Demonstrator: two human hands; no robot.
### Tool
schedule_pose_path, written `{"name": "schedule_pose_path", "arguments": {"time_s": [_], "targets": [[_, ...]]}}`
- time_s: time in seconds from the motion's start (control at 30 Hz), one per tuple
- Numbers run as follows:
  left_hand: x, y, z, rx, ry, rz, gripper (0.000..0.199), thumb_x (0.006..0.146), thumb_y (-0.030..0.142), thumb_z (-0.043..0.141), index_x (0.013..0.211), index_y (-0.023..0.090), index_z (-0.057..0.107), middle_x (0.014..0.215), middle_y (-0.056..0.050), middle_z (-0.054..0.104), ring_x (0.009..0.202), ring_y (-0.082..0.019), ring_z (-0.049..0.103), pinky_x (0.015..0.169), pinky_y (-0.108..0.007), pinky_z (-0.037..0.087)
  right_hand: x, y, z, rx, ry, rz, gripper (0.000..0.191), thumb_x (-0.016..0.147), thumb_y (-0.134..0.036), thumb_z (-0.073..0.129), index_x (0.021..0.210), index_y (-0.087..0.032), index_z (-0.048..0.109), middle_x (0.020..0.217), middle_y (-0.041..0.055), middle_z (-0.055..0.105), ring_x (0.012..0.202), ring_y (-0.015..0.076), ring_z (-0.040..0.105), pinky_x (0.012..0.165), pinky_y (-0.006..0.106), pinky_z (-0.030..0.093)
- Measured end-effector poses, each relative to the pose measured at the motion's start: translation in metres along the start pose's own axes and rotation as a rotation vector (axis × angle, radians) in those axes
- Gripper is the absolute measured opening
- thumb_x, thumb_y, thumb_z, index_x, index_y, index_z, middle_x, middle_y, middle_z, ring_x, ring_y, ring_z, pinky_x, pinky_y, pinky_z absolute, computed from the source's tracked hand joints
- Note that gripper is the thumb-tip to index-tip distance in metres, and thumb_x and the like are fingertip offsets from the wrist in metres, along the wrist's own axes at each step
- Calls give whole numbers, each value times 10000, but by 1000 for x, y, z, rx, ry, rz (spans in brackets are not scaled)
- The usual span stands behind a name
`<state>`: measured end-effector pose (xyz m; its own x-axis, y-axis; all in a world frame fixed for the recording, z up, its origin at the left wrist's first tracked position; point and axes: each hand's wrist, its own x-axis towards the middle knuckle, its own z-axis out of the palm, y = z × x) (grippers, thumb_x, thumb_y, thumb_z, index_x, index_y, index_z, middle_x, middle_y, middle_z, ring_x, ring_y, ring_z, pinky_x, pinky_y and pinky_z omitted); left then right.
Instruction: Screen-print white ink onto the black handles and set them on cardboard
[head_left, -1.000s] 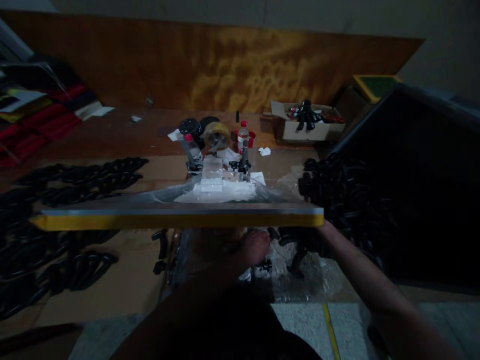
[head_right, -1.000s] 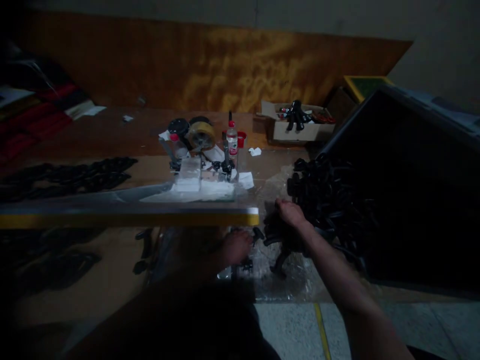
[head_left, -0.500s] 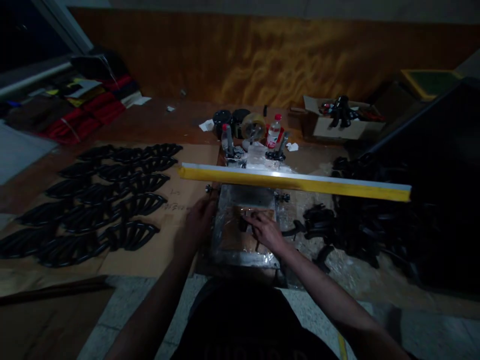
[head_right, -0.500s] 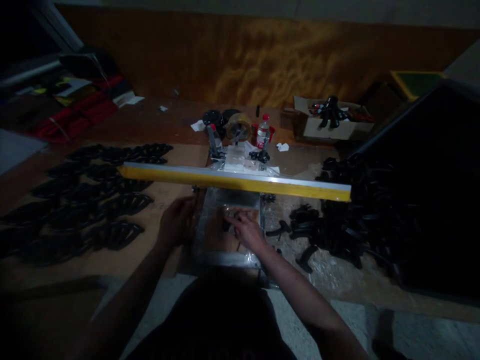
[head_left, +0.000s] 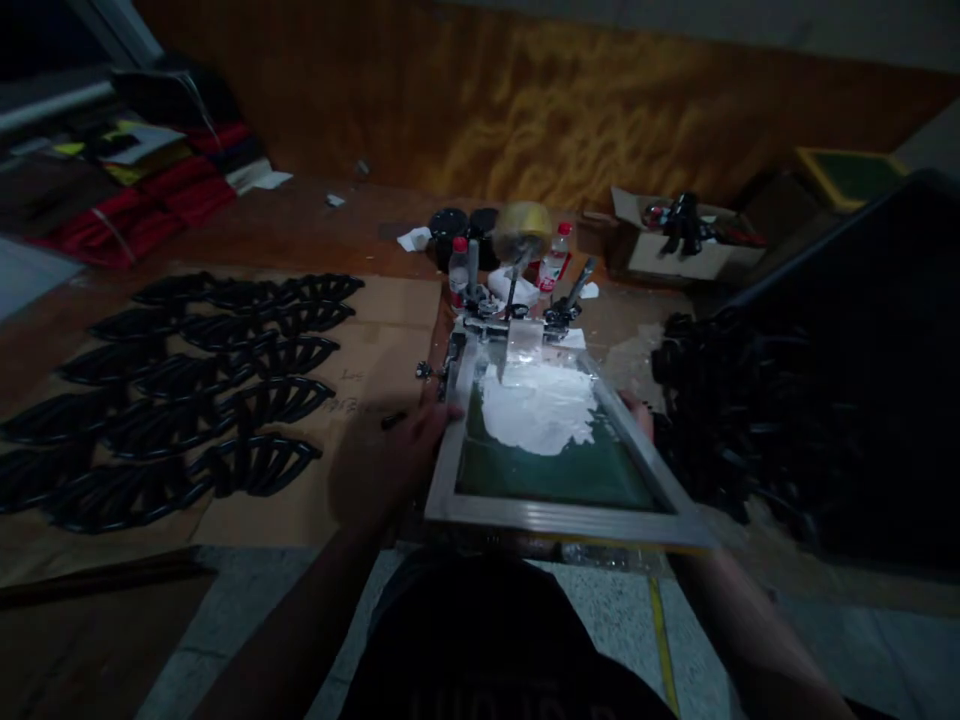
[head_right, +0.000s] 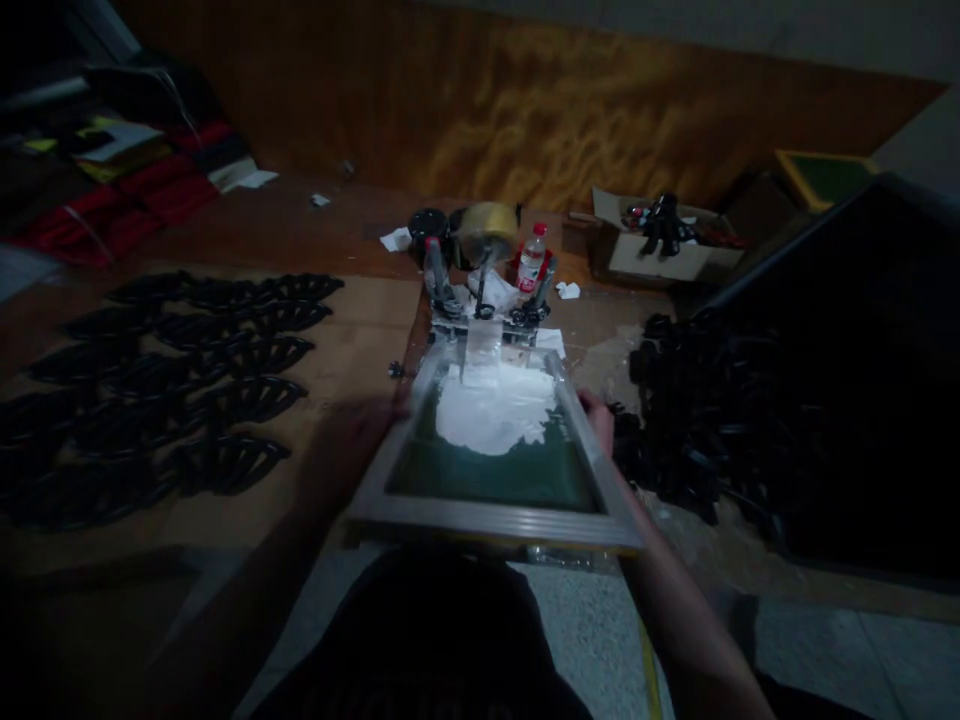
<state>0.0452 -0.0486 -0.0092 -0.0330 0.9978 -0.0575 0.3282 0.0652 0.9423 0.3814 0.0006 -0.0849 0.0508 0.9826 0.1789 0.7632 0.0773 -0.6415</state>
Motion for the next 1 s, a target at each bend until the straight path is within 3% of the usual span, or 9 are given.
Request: {"name": "schedule_pose_path", "arguments": {"time_s": [0.1,0.17,0.23,0.33,0.4,0.6,0.67,0.8,1.0], "targets": [[-13,-45,13,75,-143,-155,487,875,429,522,1281,185,634,1024,-63,746,875,-222,684,759,-336,558,32,-14,-4,-39,121,-51,494,890,-409,486,1308,-166,582,1281,157,573,1075,289,579,922,459,471],[-12,-74,25,71,-159,-175,609,874,384,519,1431,138,494,1189,-111,705,953,-231,685,843,-360,551,46,-42,10,-120,82,-193,624,813,-371,622,1394,-181,496,1444,172,438,1240,321,475,1018,489,412],[-8,-96,36,52,-170,-161,639,887,368,505,1473,121,432,1317,-145,641,1023,-239,678,922,-377,529,51,-73,28,-249,-77,-297,605,788,-292,672,1358,-164,514,1404,183,477,1256,333,453,1033,477,396],[-3,-113,43,64,-191,-145,614,906,371,493,1472,138,432,1384,-148,599,1098,-258,661,985,-400,504,37,-99,47,-420,-361,-256,286,836,-197,603,1116,-161,643,1101,141,659,1043,283,588,891,369,462],[-3,-115,43,79,-189,-151,587,913,366,489,1455,144,454,1400,-144,589,1172,-274,630,1023,-416,484,15,-98,49,-473,-476,-284,199,848,-159,556,1010,-171,672,1000,115,689,947,252,621,809,321,469],[-5,-111,44,68,-164,-179,550,913,333,500,1429,143,478,1439,-136,560,1292,-264,556,1100,-413,428,-26,-75,25,-287,-686,-694,317,773,-76,548,1028,-196,693,1019,67,714,956,201,625,801,284,456],[-5,-108,44,65,-162,-186,541,915,331,497,1422,142,486,1416,-136,580,1255,-258,587,1075,-396,452,-22,-77,24,-270,-674,-670,300,749,-73,559,976,-205,703,969,50,717,920,198,632,774,278,452],[-7,-104,43,50,-162,-219,557,916,354,500,1430,140,477,1236,-128,693,1057,-243,685,927,-369,540,-26,-78,34,-327,-459,-581,292,821,-94,519,1041,-162,700,1040,113,707,970,235,616,836,328,462],[-8,-99,41,25,-136,-232,574,892,357,531,1423,145,482,1058,-104,743,895,-226,707,834,-362,560,-38,-74,39,-256,-529,-611,338,842,-134,551,1150,-181,683,1035,93,705,971,220,626,833,308,480]]}}
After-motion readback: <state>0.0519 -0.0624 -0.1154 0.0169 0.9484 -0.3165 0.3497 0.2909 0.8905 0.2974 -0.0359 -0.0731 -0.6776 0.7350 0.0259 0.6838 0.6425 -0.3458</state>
